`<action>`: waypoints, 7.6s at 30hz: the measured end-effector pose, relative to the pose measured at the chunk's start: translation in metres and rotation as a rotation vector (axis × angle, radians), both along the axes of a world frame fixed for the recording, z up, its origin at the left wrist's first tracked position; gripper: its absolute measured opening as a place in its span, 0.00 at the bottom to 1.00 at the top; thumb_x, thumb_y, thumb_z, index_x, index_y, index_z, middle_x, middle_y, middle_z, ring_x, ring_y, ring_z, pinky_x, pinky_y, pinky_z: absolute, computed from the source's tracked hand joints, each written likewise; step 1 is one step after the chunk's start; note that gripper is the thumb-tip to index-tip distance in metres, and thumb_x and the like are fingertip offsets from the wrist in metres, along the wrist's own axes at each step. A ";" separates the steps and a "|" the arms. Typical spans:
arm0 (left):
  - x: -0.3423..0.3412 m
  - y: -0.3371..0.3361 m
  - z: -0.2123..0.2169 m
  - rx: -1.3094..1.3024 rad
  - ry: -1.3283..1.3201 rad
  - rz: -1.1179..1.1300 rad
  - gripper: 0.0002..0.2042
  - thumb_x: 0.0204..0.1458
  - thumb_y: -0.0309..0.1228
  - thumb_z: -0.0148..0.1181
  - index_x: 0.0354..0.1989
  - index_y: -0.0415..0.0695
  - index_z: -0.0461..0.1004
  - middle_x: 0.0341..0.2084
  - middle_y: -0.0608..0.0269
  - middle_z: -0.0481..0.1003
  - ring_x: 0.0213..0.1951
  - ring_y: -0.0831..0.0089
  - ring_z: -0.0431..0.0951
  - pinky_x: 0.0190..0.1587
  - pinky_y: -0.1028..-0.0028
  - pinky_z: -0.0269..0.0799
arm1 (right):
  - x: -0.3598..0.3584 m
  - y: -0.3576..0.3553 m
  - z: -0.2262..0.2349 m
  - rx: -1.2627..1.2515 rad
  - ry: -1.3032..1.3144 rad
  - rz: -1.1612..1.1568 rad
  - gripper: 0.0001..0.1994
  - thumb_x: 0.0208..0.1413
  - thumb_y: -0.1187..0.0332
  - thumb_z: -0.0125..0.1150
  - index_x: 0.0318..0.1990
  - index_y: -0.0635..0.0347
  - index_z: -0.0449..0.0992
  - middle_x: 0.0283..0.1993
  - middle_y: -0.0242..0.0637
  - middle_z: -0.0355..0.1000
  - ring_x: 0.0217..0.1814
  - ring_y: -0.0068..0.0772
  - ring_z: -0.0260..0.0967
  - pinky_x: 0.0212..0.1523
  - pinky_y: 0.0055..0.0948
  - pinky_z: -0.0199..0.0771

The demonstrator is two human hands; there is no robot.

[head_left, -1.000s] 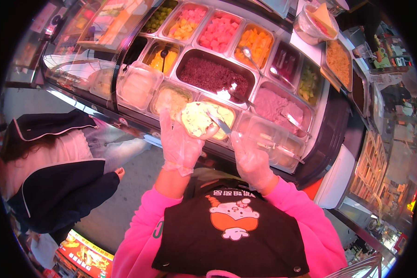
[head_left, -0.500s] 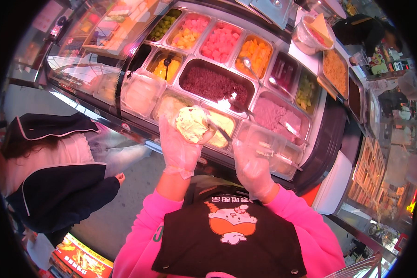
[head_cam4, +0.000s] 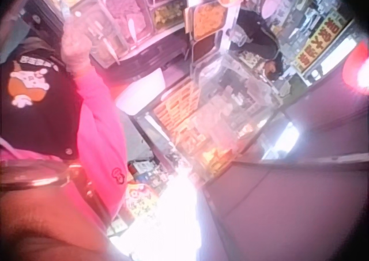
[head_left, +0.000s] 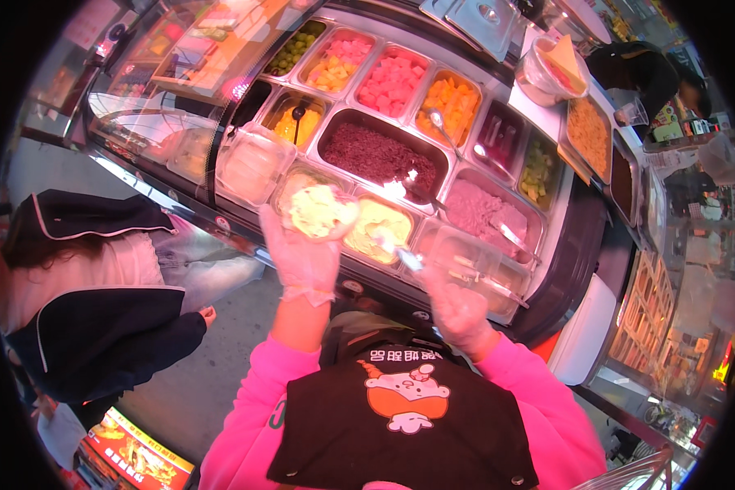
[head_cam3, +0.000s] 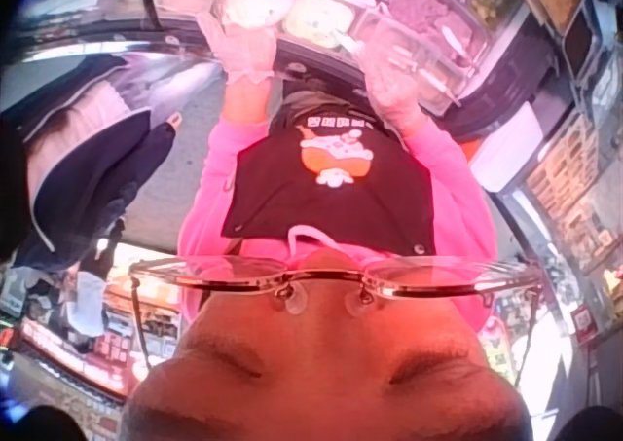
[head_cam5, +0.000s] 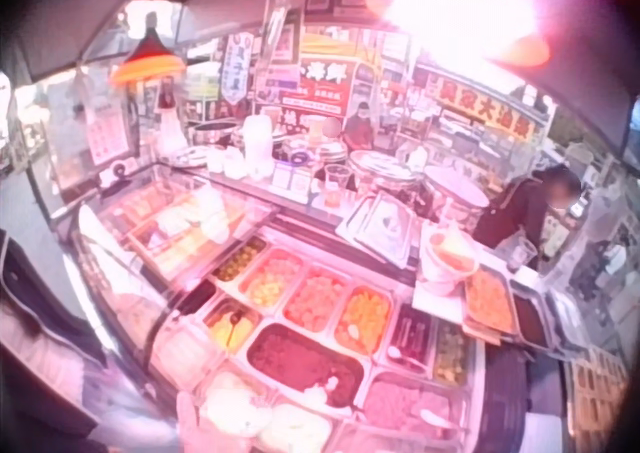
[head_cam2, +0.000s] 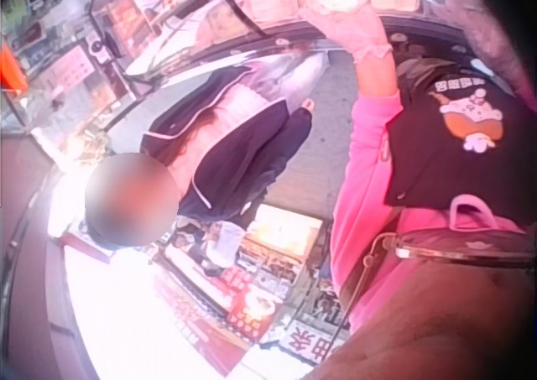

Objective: The person assembles a street food item by hand, scooping various colorful toppings and fillings from a refrigerated display case into a dough pocket, then sealing and coating it in crumbs before placing it in a container.

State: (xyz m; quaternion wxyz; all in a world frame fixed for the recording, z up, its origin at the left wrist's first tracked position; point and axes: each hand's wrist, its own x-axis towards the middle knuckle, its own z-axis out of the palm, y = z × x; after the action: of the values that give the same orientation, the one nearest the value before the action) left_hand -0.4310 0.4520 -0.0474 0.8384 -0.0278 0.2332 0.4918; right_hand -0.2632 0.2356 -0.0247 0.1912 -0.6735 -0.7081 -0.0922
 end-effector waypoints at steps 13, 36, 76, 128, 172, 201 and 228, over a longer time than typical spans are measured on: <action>-0.020 0.004 -0.005 0.071 -0.342 -0.255 0.43 0.64 0.62 0.51 0.79 0.46 0.51 0.79 0.55 0.51 0.78 0.52 0.49 0.77 0.40 0.40 | 0.038 0.043 -0.090 -0.947 1.674 -0.701 0.11 0.64 0.56 0.61 0.37 0.52 0.78 0.22 0.24 0.70 0.15 0.18 0.55 0.15 0.25 0.52; 0.091 -0.015 -0.025 -0.211 -0.330 -0.432 0.41 0.63 0.59 0.56 0.77 0.45 0.54 0.74 0.46 0.58 0.73 0.41 0.59 0.68 0.36 0.64 | 0.444 0.016 -0.153 -0.706 0.020 -1.172 0.15 0.59 0.67 0.57 0.50 0.64 0.80 0.52 0.55 0.80 0.55 0.56 0.79 0.56 0.47 0.79; 0.037 0.011 -0.024 -0.155 -0.120 -0.382 0.40 0.60 0.61 0.58 0.74 0.46 0.60 0.71 0.51 0.62 0.72 0.47 0.59 0.71 0.31 0.49 | 0.392 0.108 -0.125 -0.069 1.607 -1.263 0.08 0.41 0.76 0.62 0.32 0.60 0.79 0.29 0.36 0.75 0.24 0.36 0.71 0.25 0.37 0.72; -0.026 0.096 -0.034 0.036 -0.105 -0.495 0.35 0.57 0.62 0.61 0.64 0.48 0.70 0.59 0.49 0.73 0.60 0.43 0.71 0.63 0.33 0.65 | 0.434 0.418 0.024 0.087 1.162 -1.064 0.08 0.51 0.76 0.57 0.33 0.69 0.81 0.36 0.49 0.79 0.33 0.45 0.77 0.38 0.42 0.76; -0.023 0.102 -0.022 -0.015 -0.131 -0.410 0.36 0.57 0.64 0.59 0.59 0.43 0.71 0.52 0.46 0.74 0.58 0.36 0.71 0.58 0.30 0.68 | 0.239 0.307 -0.116 0.137 1.075 -1.143 0.19 0.45 0.64 0.81 0.41 0.67 0.82 0.38 0.36 0.80 0.38 0.30 0.77 0.40 0.33 0.78; -0.025 0.118 -0.025 -0.007 -0.109 -0.425 0.30 0.55 0.62 0.63 0.51 0.47 0.72 0.52 0.55 0.73 0.58 0.45 0.70 0.59 0.30 0.65 | 0.335 0.517 0.088 -0.500 -0.296 -0.947 0.18 0.58 0.63 0.61 0.56 0.51 0.84 0.61 0.40 0.79 0.66 0.48 0.75 0.65 0.55 0.64; -0.035 0.117 -0.043 -0.050 -0.171 -0.335 0.36 0.56 0.66 0.59 0.56 0.42 0.74 0.54 0.48 0.74 0.58 0.38 0.72 0.59 0.26 0.66 | 0.236 0.389 -0.111 -0.273 1.654 -0.843 0.07 0.48 0.71 0.70 0.32 0.66 0.82 0.30 0.37 0.78 0.31 0.30 0.74 0.34 0.30 0.73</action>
State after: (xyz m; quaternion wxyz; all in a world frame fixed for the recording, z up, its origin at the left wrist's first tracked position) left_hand -0.4659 0.5685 -0.0901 0.9244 -0.0512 0.1747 0.3353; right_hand -0.0271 0.6242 -0.1360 0.5038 -0.7428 -0.0497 0.4381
